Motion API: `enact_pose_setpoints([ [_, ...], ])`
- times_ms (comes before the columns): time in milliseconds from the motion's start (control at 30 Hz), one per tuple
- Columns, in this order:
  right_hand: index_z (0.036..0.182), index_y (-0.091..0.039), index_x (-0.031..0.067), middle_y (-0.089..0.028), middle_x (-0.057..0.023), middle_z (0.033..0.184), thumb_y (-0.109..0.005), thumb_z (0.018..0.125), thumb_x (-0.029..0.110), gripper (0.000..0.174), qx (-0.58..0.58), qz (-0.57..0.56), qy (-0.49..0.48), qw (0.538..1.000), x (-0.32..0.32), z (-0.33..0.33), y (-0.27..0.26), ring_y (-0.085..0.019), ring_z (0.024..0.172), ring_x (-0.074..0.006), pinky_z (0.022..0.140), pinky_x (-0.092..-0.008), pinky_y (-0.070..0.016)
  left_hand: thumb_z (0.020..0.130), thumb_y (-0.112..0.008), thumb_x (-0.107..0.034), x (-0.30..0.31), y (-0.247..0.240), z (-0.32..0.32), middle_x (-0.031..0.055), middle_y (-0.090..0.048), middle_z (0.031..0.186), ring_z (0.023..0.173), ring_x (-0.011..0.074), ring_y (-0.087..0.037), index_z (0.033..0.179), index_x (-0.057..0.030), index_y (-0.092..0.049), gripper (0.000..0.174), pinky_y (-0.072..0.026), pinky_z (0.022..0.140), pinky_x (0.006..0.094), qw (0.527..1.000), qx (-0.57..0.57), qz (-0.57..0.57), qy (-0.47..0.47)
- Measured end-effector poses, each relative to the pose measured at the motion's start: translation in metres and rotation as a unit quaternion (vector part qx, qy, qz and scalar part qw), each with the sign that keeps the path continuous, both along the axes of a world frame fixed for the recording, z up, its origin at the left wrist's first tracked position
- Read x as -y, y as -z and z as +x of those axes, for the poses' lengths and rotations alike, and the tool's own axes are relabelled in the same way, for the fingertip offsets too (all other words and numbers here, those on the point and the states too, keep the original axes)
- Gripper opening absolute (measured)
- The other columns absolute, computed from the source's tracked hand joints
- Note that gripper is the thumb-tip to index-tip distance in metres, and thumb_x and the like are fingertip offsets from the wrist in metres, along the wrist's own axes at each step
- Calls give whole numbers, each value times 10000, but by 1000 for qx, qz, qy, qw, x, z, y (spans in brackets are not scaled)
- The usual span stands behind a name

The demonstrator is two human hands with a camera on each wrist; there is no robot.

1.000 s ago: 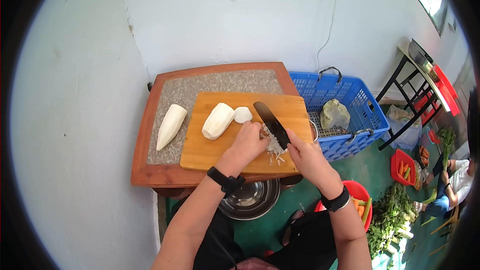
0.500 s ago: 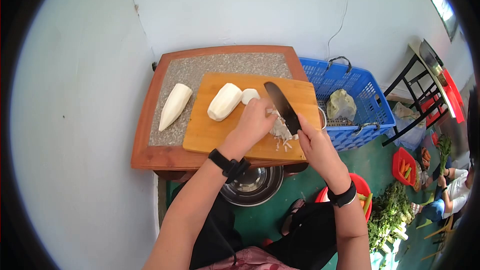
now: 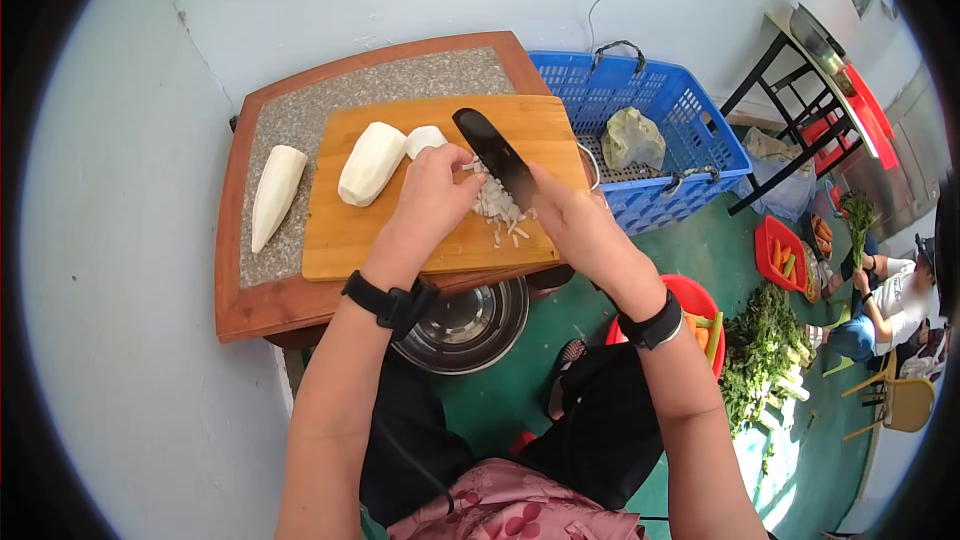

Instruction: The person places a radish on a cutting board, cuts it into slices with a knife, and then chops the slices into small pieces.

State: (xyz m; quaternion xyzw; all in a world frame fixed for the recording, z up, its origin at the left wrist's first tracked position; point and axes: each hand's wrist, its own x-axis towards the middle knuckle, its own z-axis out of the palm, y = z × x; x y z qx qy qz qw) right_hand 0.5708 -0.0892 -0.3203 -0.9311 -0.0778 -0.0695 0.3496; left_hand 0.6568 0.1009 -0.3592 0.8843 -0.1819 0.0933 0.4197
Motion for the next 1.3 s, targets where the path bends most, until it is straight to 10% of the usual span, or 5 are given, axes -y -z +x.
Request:
enact_pose_setpoints([
  [200,1422,-439,79,-487,4,679,-492,966,152,465,-109,164,24,980,4,2,-13,-452,443,-51,410,-224,-394,784,-734,-212,0,2,-2,205,-653,983,845,279,-654,1019,41,-649,356,-525,766,373,1000,-20,2,-1],
  [767,1426,-429,86,-511,-2,680,-468,989,144,442,-105,329,31,938,8,11,-15,-459,424,-64,381,-231,-391,805,-713,-193,3,-31,-42,108,-683,781,760,163,-645,890,29,-683,240,-515,703,309,965,-180,15,190],
  [1000,1421,-431,76,-523,-6,682,-469,989,145,439,-78,391,55,916,6,16,-17,-466,434,-70,382,-236,-393,853,-715,-316,35,-9,-102,62,-659,823,704,116,-601,1038,-3,-667,367,-500,649,267,879,-274,-17,391],
  [1200,1416,-432,71,-523,-9,675,-480,985,151,441,-76,436,59,895,1,17,-18,-468,437,-79,381,-243,-394,861,-724,-358,59,11,-130,5,-623,950,769,69,-548,1327,-81,-450,608,-401,556,223,719,-571,-225,326],
  [1300,1408,-444,79,-521,-9,683,-482,985,152,431,-70,443,63,891,-1,17,-22,-473,441,-85,387,-246,-397,816,-778,-334,66,22,-138,-16,-567,1102,943,69,-516,1329,-129,-418,660,-394,707,231,640,-641,-276,323],
])
